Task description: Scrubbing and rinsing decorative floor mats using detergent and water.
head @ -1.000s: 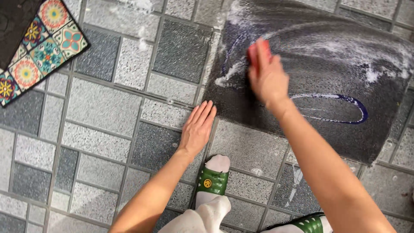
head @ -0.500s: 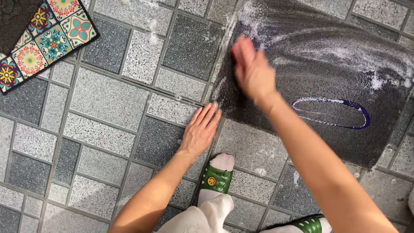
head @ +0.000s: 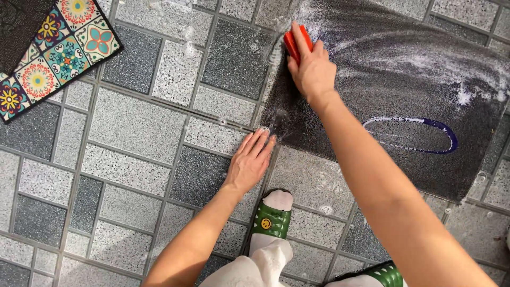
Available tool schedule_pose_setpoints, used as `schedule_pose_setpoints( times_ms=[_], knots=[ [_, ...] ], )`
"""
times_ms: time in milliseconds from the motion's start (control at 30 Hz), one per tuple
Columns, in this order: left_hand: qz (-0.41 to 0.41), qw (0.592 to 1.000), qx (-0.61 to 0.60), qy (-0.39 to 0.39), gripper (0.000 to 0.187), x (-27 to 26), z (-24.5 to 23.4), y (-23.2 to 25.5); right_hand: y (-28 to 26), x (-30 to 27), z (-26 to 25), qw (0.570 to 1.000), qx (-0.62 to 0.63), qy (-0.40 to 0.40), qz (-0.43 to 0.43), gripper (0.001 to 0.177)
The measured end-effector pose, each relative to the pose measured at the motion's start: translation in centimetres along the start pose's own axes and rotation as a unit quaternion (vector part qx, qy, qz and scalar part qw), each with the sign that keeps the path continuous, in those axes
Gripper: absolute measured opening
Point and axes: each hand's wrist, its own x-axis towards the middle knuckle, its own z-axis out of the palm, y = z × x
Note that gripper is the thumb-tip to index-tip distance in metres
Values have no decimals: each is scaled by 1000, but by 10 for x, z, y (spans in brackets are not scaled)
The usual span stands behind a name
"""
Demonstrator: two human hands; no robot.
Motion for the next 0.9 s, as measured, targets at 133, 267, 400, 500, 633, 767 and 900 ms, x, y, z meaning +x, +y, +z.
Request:
schedule_pose_setpoints(
  times_ms=[133,267,400,500,633,767,900],
  knots=[
    [0,1000,-9,6,49,1,4,-5,-35,-72,-4,998,18,30,-57,80],
    [5,1000,-7,21,40,-2,15,-11,-44,-126,-16,990,31,-36,-130,76],
    [14,999,-10,31,44,0,8,-9,-21,-65,-11,993,23,-41,-107,73],
    [22,999,-12,36,48,1,4,-9,3,-1,4,996,-16,45,-75,73],
    [9,1000,-13,6,45,8,12,-14,-3,35,4,995,35,71,68,74],
    [-3,999,18,-29,48,66,0,-10,-10,11,15,989,28,128,69,85],
    [25,999,5,-41,79,122,8,-15,18,-19,-4,992,45,114,28,79]
  ],
)
